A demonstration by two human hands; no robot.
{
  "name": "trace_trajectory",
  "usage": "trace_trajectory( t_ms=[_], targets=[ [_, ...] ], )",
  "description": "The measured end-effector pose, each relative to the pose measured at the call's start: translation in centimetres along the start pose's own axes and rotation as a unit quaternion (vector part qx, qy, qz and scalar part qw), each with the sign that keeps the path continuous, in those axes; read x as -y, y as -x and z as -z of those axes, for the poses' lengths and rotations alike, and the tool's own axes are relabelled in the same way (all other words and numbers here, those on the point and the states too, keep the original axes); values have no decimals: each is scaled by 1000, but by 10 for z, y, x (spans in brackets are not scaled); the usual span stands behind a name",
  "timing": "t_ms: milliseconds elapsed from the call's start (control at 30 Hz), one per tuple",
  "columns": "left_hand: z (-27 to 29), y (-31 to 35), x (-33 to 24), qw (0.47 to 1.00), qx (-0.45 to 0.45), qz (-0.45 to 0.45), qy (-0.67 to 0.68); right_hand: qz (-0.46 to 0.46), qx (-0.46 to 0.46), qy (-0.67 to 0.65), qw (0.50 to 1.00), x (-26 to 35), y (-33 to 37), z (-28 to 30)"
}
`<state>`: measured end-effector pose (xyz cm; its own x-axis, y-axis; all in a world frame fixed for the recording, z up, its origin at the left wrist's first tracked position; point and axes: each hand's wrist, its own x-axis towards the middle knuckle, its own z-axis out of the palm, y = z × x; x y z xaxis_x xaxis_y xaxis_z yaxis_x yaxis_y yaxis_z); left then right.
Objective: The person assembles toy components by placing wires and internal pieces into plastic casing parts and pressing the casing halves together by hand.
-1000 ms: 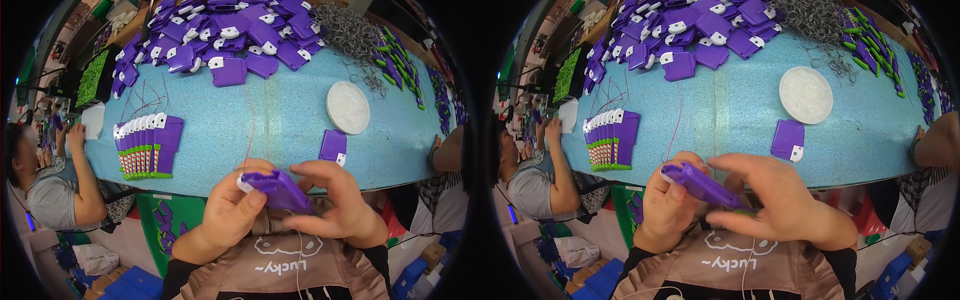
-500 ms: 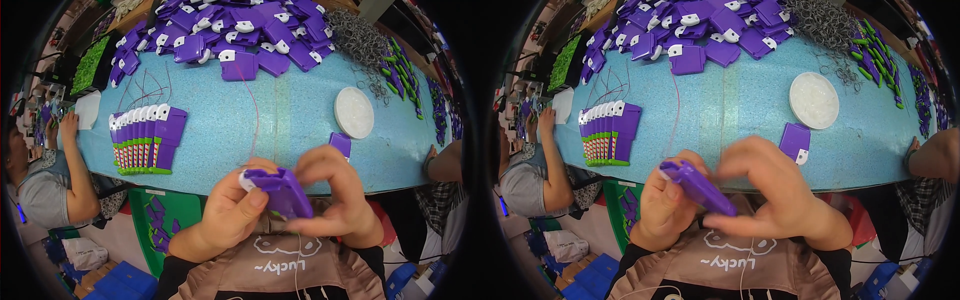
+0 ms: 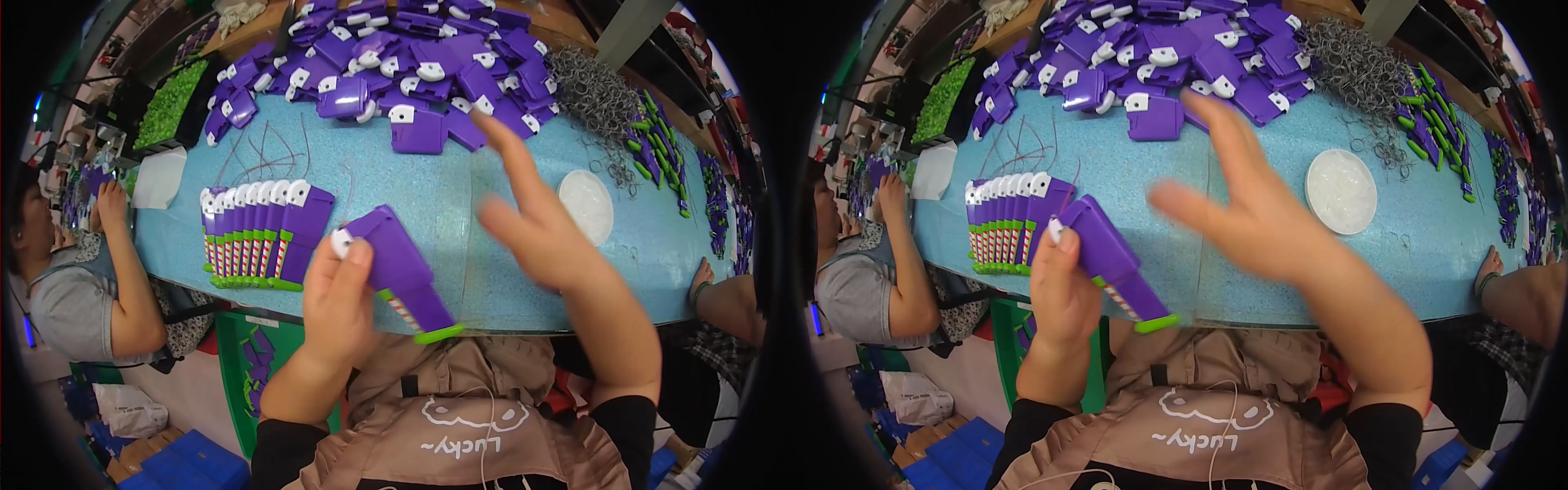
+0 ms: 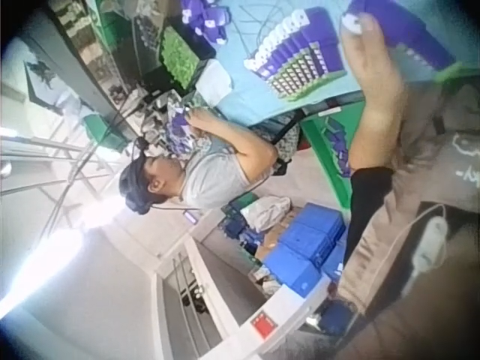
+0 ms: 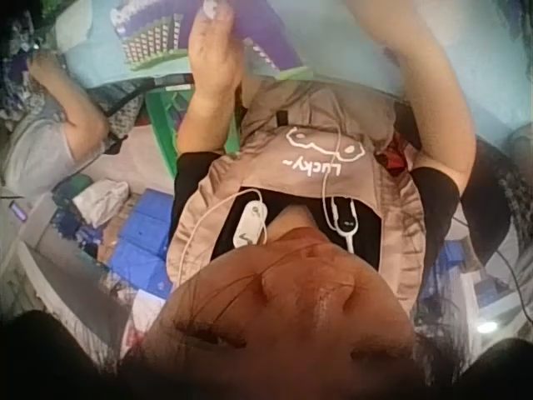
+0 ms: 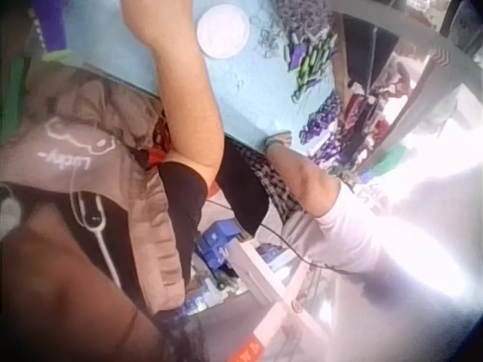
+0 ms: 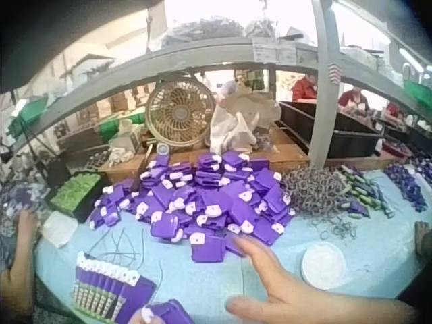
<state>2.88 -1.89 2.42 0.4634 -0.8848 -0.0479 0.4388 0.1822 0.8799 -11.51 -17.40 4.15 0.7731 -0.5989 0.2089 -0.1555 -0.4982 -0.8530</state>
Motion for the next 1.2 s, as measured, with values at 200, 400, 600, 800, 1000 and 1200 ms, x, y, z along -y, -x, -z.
trace_trajectory(
  t_ms=[200,400,600,800,1000,1200],
  targets=[
    [23,-45,-36,647,7,-295,-703,-39,-101,364,925,-40,-98,-8],
    [49,-55,-49,605,4,-198,-772,79,-68,404,909,-32,-66,-43],
    [71,-49,-51,548,32,-167,-819,92,-5,412,907,-12,-3,-43],
    [72,-42,-45,558,-43,-249,-791,137,10,324,936,-8,-3,-28],
    [9,13,2,736,156,-225,-620,115,24,217,969,-13,-8,-26],
    [-25,1,24,776,140,-273,-551,-73,-49,-217,972,23,26,6]
  ],
)
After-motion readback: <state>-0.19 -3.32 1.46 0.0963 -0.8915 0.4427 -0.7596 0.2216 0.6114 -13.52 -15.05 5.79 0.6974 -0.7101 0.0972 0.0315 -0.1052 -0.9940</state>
